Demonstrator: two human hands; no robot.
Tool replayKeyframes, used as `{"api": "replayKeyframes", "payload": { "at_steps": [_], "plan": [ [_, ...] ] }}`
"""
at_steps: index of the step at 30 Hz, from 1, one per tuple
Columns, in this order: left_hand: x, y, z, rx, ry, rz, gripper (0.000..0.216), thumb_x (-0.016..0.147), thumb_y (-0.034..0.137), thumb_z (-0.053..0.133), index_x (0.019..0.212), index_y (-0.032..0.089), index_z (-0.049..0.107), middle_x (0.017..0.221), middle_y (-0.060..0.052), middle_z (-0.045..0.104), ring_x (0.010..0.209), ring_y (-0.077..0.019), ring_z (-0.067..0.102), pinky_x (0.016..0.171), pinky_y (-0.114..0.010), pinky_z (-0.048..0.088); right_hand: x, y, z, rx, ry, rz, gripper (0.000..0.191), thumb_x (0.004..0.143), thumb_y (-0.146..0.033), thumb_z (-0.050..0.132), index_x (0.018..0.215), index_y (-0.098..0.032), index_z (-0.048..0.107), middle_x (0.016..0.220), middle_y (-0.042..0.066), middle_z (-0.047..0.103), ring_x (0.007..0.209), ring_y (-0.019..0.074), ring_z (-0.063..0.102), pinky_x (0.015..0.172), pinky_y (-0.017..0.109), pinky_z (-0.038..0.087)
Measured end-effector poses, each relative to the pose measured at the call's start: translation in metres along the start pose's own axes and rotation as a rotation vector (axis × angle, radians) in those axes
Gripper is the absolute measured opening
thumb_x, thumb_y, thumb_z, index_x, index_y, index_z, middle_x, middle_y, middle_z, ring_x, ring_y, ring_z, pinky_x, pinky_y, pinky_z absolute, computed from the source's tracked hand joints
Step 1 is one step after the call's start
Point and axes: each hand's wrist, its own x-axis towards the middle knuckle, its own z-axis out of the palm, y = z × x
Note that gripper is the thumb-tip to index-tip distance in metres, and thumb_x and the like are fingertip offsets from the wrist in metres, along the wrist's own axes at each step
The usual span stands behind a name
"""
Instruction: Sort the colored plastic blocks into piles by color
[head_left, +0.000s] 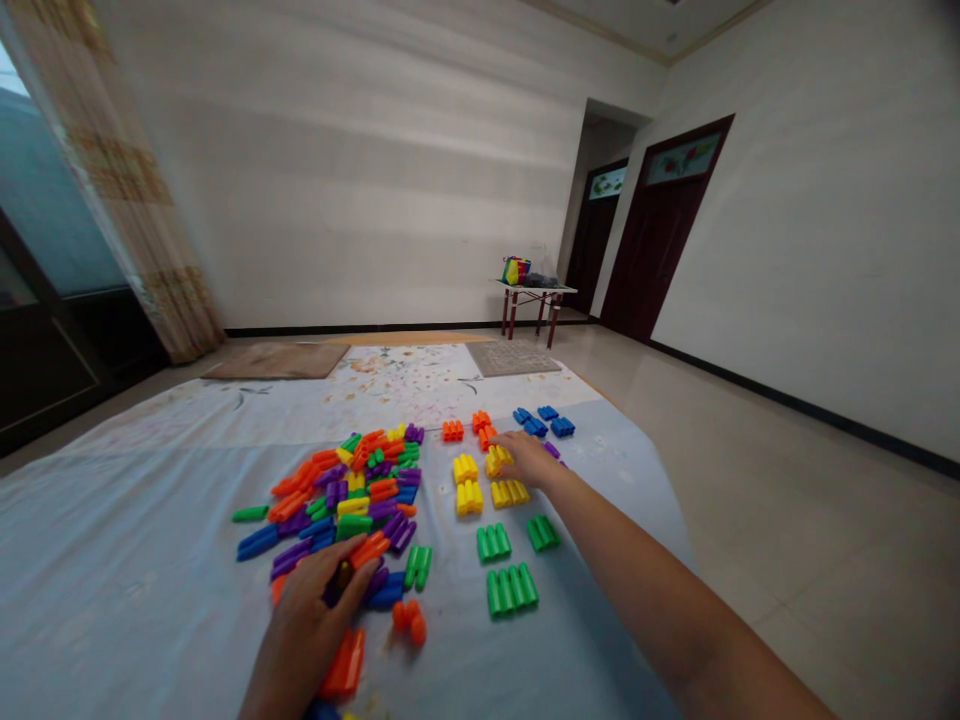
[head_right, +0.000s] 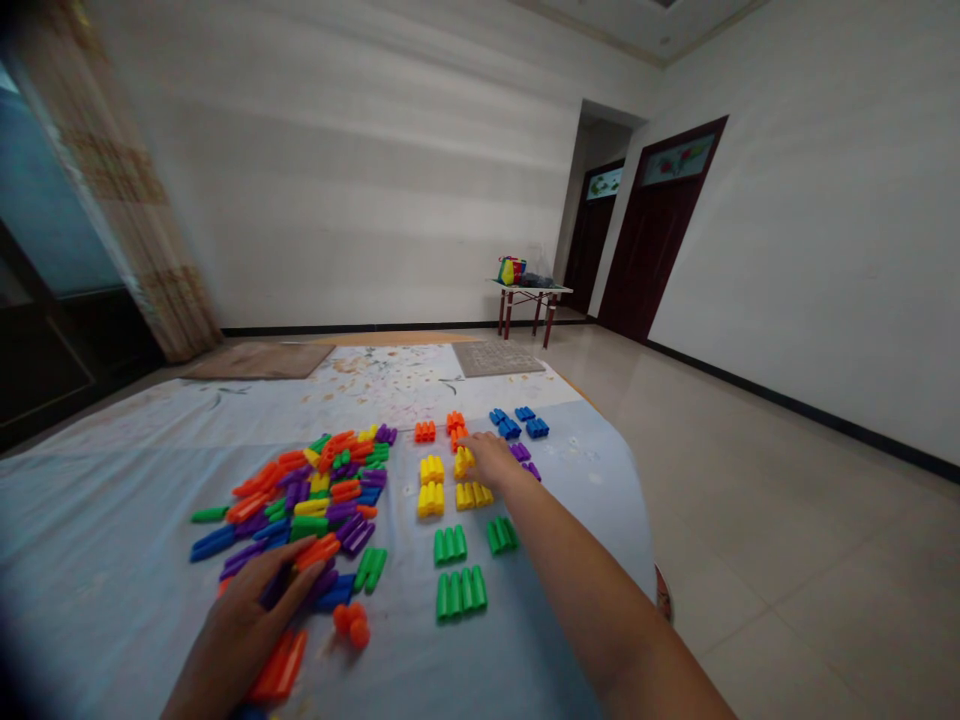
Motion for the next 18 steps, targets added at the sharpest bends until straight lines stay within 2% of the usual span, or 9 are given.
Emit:
{"api": "replayKeyframes", "payload": {
  "at_steps": [4, 10, 18],
  "plan": [
    [-0.0013, -0.0026, 0.0002, 0.014, 0.010, 0.002, 0.054, 0.069, 0.065, 0.056, 0.101, 0.023, 0.068, 0.101, -0.006, 0.069, 0.097, -0.0256, 0.061, 0.088, -0.041, 0.050, 0.0034, -0.0040, 0.0006, -0.029, -0.016, 0.030, 0.052, 0.074, -0.021, 0.067, 0.125, -0.025, 0.057, 0.123, 0.009, 0.060, 0.113, 0.0272, 0.053, 0.094, 0.040, 0.038],
    [-0.0001, -0.0012, 0.0002, 0.002, 0.010, -0.003, 0.054, 0.068, 0.066, 0.056, 0.101, 0.024, 0.068, 0.102, -0.005, 0.068, 0.097, -0.0250, 0.061, 0.089, -0.041, 0.049, 0.0011, -0.0074, -0.0006, -0.043, -0.020, 0.029, 0.051, 0.076, -0.021, 0.065, 0.126, -0.023, 0.056, 0.125, 0.010, 0.059, 0.114, 0.0271, 0.052, 0.095, 0.039, 0.036],
    [-0.0009, 0.0003, -0.0011, -0.025, -0.007, -0.047, 0.055, 0.067, 0.068, 0.056, 0.099, 0.025, 0.068, 0.103, -0.005, 0.068, 0.099, -0.0264, 0.060, 0.092, -0.043, 0.047, 0.0054, -0.0024, -0.0023, -0.008, -0.026, 0.022, 0.057, 0.073, -0.031, 0.069, 0.128, -0.023, 0.055, 0.127, 0.010, 0.057, 0.116, 0.0299, 0.051, 0.095, 0.041, 0.038]
  ]
}}
